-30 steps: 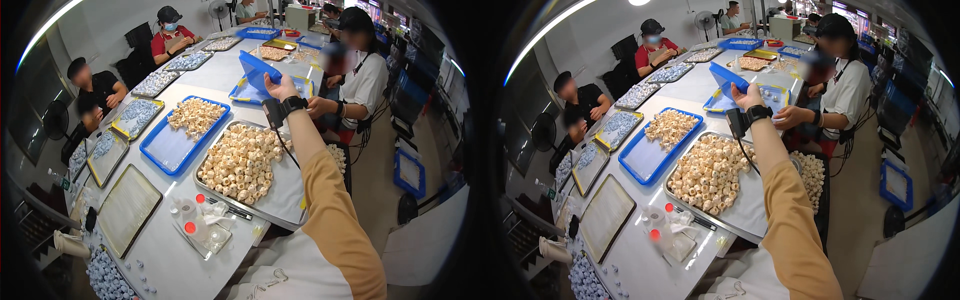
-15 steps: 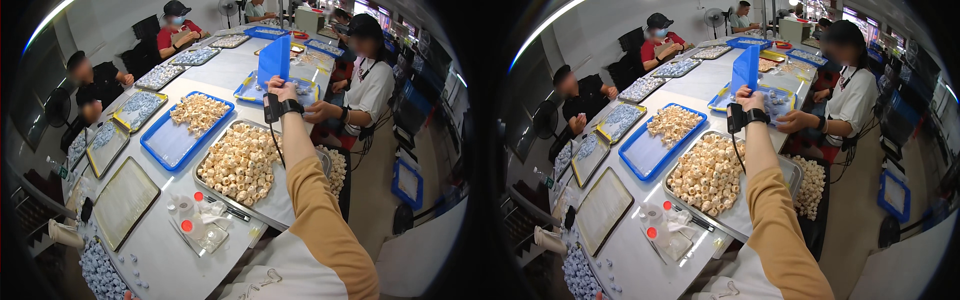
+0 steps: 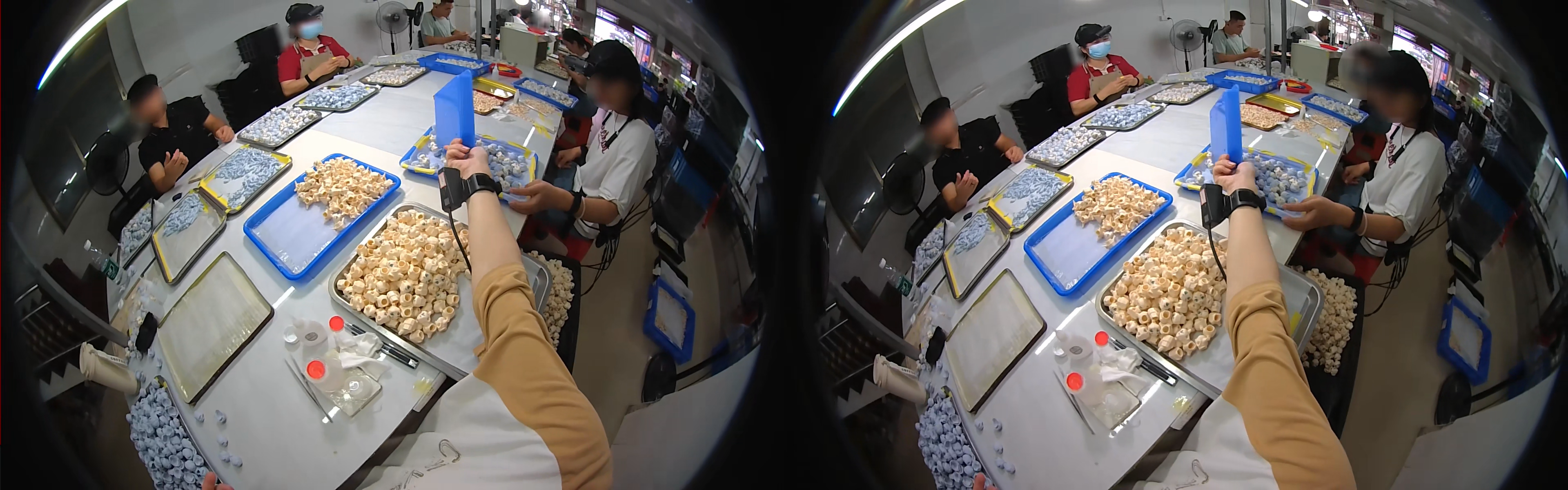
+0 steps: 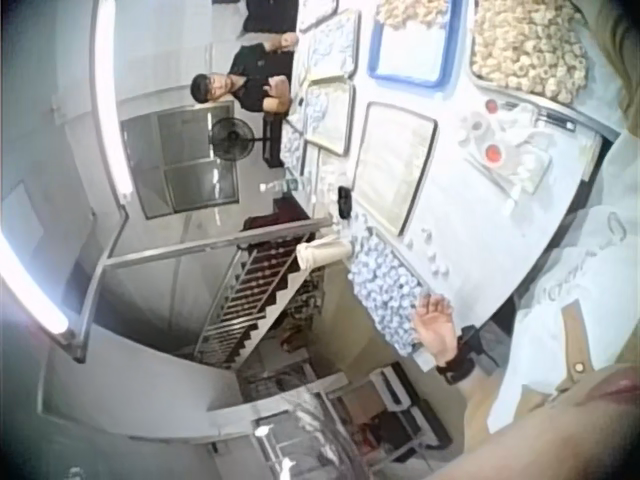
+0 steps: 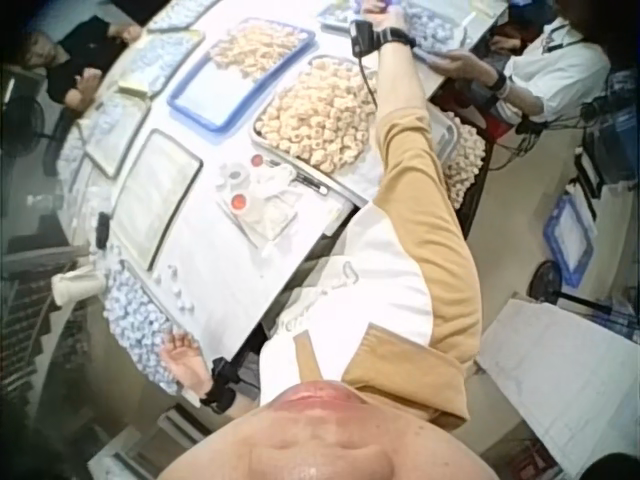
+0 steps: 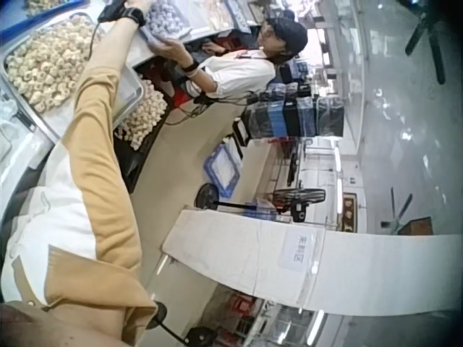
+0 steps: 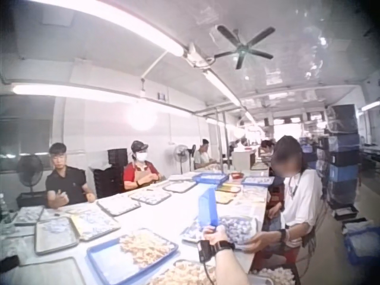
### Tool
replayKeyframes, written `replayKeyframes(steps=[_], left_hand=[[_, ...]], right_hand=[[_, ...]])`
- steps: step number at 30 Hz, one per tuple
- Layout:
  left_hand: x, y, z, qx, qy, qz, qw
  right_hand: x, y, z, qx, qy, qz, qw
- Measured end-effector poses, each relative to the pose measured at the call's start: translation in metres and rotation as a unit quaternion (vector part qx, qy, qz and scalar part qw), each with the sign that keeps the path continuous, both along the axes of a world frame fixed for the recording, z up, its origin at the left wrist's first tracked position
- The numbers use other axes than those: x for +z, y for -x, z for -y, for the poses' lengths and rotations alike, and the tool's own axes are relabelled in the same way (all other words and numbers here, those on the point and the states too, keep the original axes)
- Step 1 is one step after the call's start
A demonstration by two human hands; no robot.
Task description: The person assembles small figurines by applying glue to the base of a beige head and attaching a light-blue hairpiece. They repeatedly pick parts from trays, apply adhesive, join the components, and place the finished figures into a blue tray.
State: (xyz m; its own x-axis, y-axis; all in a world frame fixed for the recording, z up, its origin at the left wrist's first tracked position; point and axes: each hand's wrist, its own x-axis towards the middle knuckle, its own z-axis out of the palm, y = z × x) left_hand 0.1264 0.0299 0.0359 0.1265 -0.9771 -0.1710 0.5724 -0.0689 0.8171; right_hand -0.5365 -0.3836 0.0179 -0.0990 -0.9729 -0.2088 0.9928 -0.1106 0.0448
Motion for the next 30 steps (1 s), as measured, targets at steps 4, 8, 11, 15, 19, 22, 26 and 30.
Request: replayKeyframes(steps=[4, 8, 11, 15, 19, 22, 26, 30], left_hand=[[-0.007, -0.002, -0.001, 0.000, 0.010, 0.006, 1.000], [-0.006, -0.001, -0.001, -0.002, 0.012, 0.015, 1.000], [-0.004, 0.003, -0.004, 0.036, -0.011, 0.017, 0.999], [-0.004, 0.003, -0.007, 0.038, -0.016, 0.027, 0.999], [-0.011, 0.000, -0.008, 0.036, -0.016, 0.043, 0.998], [-0.014, 0.001, -0.008, 0.046, -0.026, 0.063, 0.997], [-0.020, -0.005, -0.015, 0.047, -0.026, 0.069, 0.996], [-0.015, 0.013, 0.001, 0.038, -0.059, 0.062, 0.996]], right_hand=[[0.003, -0.017, 0.002, -0.033, -0.034, -0.199, 0.979], [-0.004, -0.016, 0.007, -0.003, -0.021, -0.361, 0.932], [0.005, -0.022, 0.005, -0.044, -0.084, -0.466, 0.880], [0.021, -0.017, 0.005, -0.150, -0.171, -0.575, 0.786], [0.029, 0.025, 0.006, -0.248, -0.176, -0.655, 0.692], [0.041, 0.057, -0.007, -0.306, -0.265, -0.783, 0.473], [0.055, 0.102, -0.019, -0.355, -0.412, -0.816, 0.197], [0.083, 0.147, -0.049, -0.304, -0.469, -0.821, 0.115]])
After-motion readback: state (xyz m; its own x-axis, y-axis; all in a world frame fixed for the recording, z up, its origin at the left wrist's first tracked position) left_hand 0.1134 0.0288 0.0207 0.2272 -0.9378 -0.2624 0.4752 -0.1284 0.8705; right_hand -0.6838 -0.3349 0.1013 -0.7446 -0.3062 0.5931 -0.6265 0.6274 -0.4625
